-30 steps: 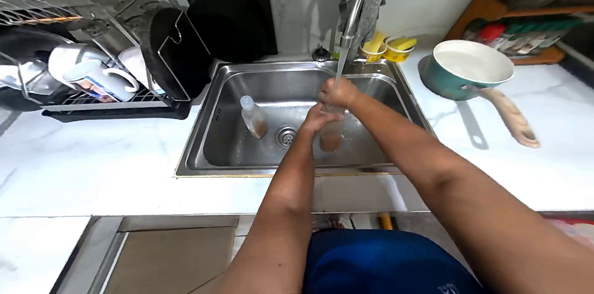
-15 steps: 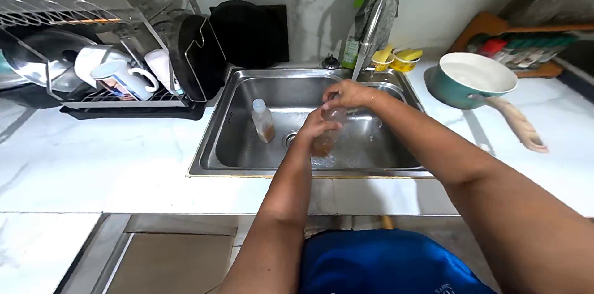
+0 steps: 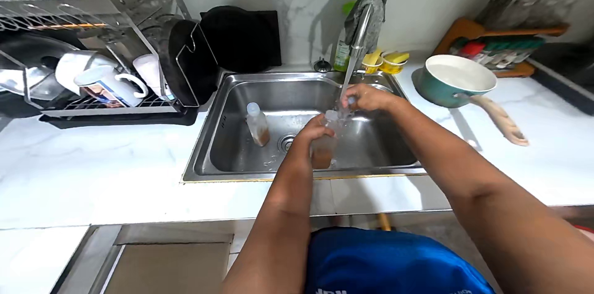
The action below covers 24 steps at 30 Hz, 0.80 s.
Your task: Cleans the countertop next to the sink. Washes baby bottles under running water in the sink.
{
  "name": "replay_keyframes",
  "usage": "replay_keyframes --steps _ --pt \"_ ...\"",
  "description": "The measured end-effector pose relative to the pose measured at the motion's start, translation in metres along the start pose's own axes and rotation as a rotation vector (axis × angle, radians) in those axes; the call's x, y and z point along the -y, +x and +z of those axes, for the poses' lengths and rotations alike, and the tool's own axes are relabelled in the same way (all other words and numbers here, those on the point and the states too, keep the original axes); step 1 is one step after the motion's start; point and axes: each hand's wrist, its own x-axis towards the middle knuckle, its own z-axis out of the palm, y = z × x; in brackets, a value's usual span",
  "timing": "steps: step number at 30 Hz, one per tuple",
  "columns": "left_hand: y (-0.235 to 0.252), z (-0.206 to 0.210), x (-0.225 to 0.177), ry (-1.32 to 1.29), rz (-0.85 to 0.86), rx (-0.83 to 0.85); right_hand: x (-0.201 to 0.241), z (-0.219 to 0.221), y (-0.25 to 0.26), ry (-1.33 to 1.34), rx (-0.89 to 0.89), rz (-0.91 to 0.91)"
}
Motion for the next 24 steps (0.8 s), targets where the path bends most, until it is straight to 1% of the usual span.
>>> replay_keyframes --steps 1,2,3,4,5,7,8,9,10,11,13,16,17,20,24 --pt "-0.003 -0.003 0.003 -0.016 -0.084 -0.088 0.000 0.004 -0.003 0.001 -0.051 0.052" --pt "-0.011 -0.003 0.001 -0.060 -0.216 -0.198 -0.002 0.013 -0.006 0.014 -0.099 0.120" --pt "-0.020 0.000 -0.008 -0.136 -0.394 -0.312 -0.003 0.025 -0.008 0.054 -0.137 0.184" --pt "-0.029 0.000 -0.020 -0.279 -0.581 -0.377 -0.003 0.039 -0.010 0.134 -0.162 0.245" --pt "-0.029 -0.002 -0.012 -0.406 -0.677 -0.425 0.000 0.053 -0.013 0.219 -0.181 0.308" --pt "-0.012 -0.003 0.039 -0.615 -0.665 -0.485 0.003 0.080 -0.020 0.322 -0.265 0.411" --pt "-0.005 -0.004 0.050 -0.781 -0.669 -0.522 0.002 0.091 -0.022 0.347 -0.314 0.472" --pt "0.000 -0.004 0.053 -0.936 -0.673 -0.579 0.002 0.098 -0.024 0.361 -0.337 0.539" --pt "0.003 -0.005 0.054 -1.058 -0.655 -0.628 0.000 0.101 -0.026 0.357 -0.329 0.590" --pt "0.005 -0.005 0.056 -1.120 -0.630 -0.667 -0.004 0.103 -0.028 0.341 -0.307 0.619" --pt "0.007 -0.004 0.052 -1.138 -0.577 -0.701 -0.017 0.103 -0.032 0.282 -0.247 0.632" --pt "0.016 -0.008 0.078 -1.148 -0.438 -0.580 -0.024 0.105 -0.031 0.173 -0.169 0.602" --pt "0.017 -0.009 0.077 -1.183 -0.433 -0.583 -0.024 0.108 -0.030 0.155 -0.163 0.589" --pt "0.016 -0.012 0.060 -1.332 -0.468 -0.667 -0.026 0.111 -0.025 0.143 -0.140 0.579" --pt "0.007 -0.014 0.040 -1.442 -0.461 -0.748 -0.028 0.112 -0.020 0.148 -0.116 0.566"
